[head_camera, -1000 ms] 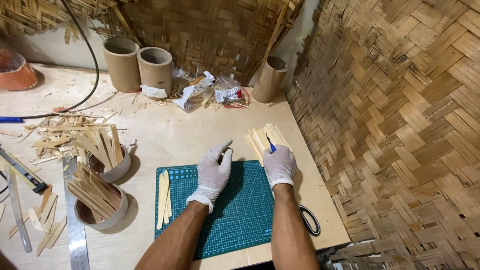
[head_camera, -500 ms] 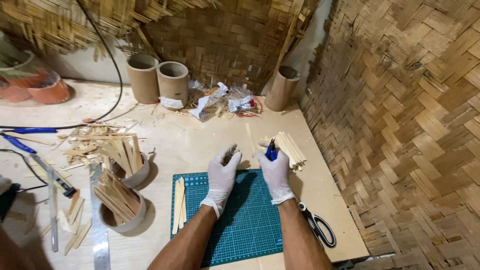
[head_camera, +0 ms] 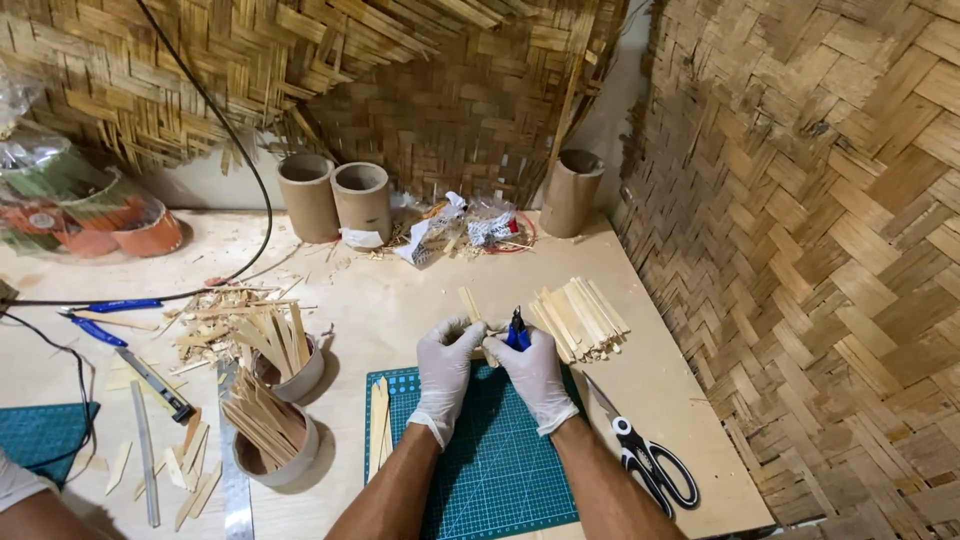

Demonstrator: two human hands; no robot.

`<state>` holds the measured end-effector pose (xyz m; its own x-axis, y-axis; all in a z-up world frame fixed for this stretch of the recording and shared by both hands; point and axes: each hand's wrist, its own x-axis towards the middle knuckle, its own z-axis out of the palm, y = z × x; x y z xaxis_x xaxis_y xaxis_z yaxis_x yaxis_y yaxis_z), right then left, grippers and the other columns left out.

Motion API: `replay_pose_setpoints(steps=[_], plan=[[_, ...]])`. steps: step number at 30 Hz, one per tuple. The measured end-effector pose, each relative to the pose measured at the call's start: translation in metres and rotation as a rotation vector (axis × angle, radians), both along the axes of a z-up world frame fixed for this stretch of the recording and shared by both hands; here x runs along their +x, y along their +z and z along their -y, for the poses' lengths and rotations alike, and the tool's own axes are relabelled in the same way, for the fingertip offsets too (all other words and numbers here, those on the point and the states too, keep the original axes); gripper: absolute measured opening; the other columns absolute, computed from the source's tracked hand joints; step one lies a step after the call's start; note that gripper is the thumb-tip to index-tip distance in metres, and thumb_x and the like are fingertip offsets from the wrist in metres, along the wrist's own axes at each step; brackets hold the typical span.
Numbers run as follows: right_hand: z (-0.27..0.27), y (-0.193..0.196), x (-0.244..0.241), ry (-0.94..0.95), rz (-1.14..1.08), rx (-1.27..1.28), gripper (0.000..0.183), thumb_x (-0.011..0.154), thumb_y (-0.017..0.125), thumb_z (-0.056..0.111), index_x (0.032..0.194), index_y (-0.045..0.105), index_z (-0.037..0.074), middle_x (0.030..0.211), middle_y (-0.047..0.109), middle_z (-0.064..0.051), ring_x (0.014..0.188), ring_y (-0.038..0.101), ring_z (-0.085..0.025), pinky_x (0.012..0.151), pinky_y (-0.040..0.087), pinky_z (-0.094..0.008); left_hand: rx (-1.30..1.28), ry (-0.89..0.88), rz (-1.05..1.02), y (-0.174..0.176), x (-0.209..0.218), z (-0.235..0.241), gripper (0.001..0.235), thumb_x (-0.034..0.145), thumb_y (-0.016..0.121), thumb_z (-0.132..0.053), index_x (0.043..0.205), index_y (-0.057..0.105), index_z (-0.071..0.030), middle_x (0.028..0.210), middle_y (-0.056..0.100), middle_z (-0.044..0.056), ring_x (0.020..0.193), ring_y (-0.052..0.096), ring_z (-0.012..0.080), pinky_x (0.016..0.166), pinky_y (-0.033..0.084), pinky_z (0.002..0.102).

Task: Trimming small wooden sticks to size using hand-held cutters on a workbench.

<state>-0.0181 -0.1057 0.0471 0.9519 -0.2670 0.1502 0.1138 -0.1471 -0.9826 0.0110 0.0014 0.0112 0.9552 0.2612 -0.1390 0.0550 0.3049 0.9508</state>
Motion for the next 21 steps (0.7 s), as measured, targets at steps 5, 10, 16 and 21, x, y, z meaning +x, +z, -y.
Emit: replay_pose_setpoints(steps=[5,10,16,21], plan=[[0.002,-0.006,0.002,0.003,-0.046,0.113,0.024,0.073,0.091,0.004,0.094,0.08,0.004,0.072,0.077,-0.005,0.059,0.067,-0.008,0.056,0.059,-0.023,-0.004,-0.002,0.001,0.001,-0.001,-0.001,0.018,0.076,0.084,-0.017,0.091,0.079,-0.009,0.071,0.072,0.004,0.071,0.062,0.0109,0.067,0.052,0.027],[0.006,-0.011,0.005,-0.032,-0.077,0.111,0.024,0.079,0.088,0.006,0.101,0.079,0.001,0.071,0.075,-0.007,0.058,0.067,-0.011,0.056,0.058,-0.023,-0.142,0.033,0.068,0.021,-0.008,-0.005,0.013,0.082,0.075,-0.01,0.093,0.072,-0.005,0.076,0.073,0.007,0.067,0.067,0.0137,0.069,0.055,0.026],[0.002,-0.01,-0.002,-0.007,-0.087,0.058,0.022,0.081,0.088,0.009,0.1,0.081,0.003,0.065,0.071,-0.007,0.058,0.067,-0.012,0.056,0.058,-0.026,-0.229,-0.027,0.126,0.02,-0.012,-0.003,0.014,0.089,0.069,-0.012,0.098,0.075,-0.004,0.064,0.061,0.002,0.045,0.046,0.0062,0.046,0.04,0.022],[0.002,-0.017,-0.004,0.123,-0.205,0.106,0.021,0.079,0.091,0.011,0.097,0.082,0.006,0.068,0.074,-0.011,0.059,0.073,-0.019,0.059,0.064,-0.033,-0.54,-0.226,0.082,0.041,-0.024,-0.013,0.021,0.092,0.075,-0.018,0.107,0.076,-0.004,0.076,0.073,0.01,0.05,0.064,0.0116,0.047,0.052,0.022]])
